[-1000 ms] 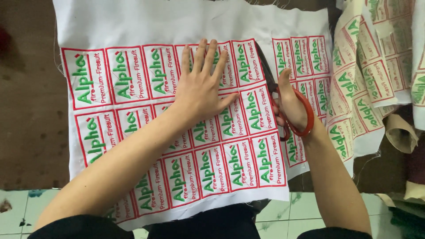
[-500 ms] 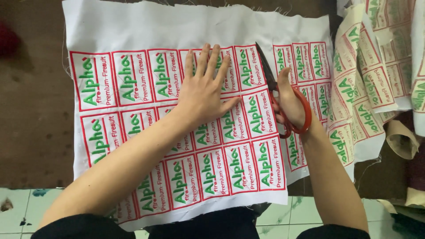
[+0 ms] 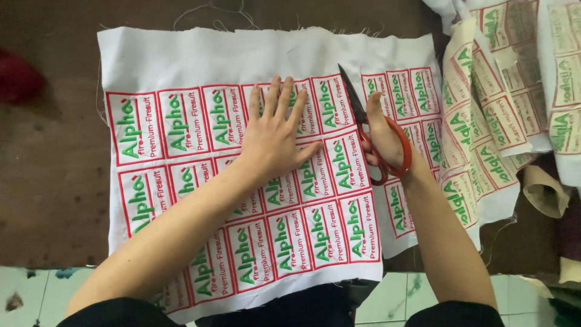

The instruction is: Cutting individual fabric labels from a printed sheet using scissors

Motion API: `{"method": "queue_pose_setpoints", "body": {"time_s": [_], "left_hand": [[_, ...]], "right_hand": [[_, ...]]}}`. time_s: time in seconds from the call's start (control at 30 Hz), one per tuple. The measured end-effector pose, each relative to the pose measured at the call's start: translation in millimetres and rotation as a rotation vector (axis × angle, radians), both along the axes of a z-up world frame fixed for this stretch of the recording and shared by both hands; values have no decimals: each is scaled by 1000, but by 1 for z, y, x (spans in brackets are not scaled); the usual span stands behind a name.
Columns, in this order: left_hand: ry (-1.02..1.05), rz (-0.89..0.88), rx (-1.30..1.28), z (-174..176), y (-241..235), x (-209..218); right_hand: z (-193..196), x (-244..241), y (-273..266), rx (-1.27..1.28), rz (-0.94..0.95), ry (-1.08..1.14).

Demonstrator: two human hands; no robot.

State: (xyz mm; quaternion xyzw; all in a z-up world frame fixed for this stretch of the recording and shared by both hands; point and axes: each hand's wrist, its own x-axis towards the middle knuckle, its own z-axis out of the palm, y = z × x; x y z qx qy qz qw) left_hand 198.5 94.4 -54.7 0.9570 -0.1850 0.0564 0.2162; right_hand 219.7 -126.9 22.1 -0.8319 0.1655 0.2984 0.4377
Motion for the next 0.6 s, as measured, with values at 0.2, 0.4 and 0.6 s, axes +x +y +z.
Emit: {"method": "queue_pose_setpoints", "body": {"time_s": [0.2,0.4,0.6], "left_hand": [[1,4,14,2,0,1],[-19,4,21,2,0,0],[-43,13,7,0,0,0]], "right_hand": [[-3,6,-4,20,-19,-12],[13,9,14,45,-24,4],[11,9,14,32,-30,-13]]}}
